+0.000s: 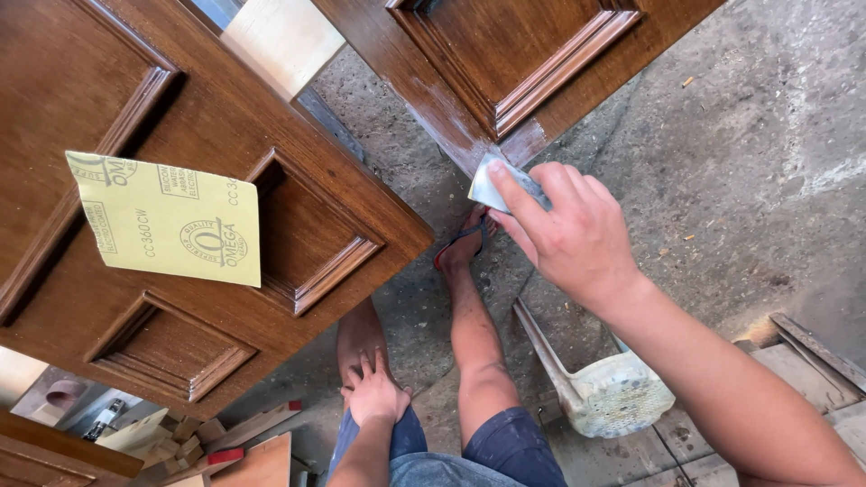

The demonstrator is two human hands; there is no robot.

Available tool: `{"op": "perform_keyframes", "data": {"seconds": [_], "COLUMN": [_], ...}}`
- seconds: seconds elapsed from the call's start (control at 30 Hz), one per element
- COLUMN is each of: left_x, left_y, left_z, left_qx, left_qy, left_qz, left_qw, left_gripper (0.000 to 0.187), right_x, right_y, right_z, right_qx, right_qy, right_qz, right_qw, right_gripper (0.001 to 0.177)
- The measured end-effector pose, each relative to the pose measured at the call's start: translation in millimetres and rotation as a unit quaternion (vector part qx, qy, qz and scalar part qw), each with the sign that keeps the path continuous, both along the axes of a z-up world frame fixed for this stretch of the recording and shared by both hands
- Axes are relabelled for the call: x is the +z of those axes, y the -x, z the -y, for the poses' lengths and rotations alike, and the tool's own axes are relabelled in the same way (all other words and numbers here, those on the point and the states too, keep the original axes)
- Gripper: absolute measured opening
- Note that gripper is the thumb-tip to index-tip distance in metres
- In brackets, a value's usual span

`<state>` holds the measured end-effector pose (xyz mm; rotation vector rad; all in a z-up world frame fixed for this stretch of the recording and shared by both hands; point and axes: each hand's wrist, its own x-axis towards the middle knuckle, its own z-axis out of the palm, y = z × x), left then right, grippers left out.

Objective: Sanding the surface and edges of wooden door panels using sandpaper to prepare them for finishing.

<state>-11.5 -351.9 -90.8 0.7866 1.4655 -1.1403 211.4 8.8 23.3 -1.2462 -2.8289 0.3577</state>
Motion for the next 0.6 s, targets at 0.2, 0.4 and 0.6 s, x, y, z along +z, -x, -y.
{"op": "perform_keyframes", "data": {"seconds": [0.2,0.4,0.6], "left_x": [-2.8,-1.7,-2.2], "left_y": [-1.9,-2.3,-1.8], "left_z": [4.1,-1.2,-2.4], "left_qx": [-0.002,-0.001,-0.009], "left_qy": [-0.008,0.005,0.01], "left_qz": [0.0,0.006,0.007], "left_qw": [1.0,1.0,1.0], "left_gripper": [0.108,0.106,0.105], "right_x": [-8.0,-8.6,-10.9], "right_y": [2.5,7.0,7.9], "right_z": [5.9,5.6,5.9], "right_qx": [-0.04,-0.056,-0.061], "right_qy": [0.014,0.013,0.008], "right_qz": [0.0,-0.002,0.003], "right_qw": [0.999,0.998,0.998], "right_gripper": [0.046,0.048,0.049]}}
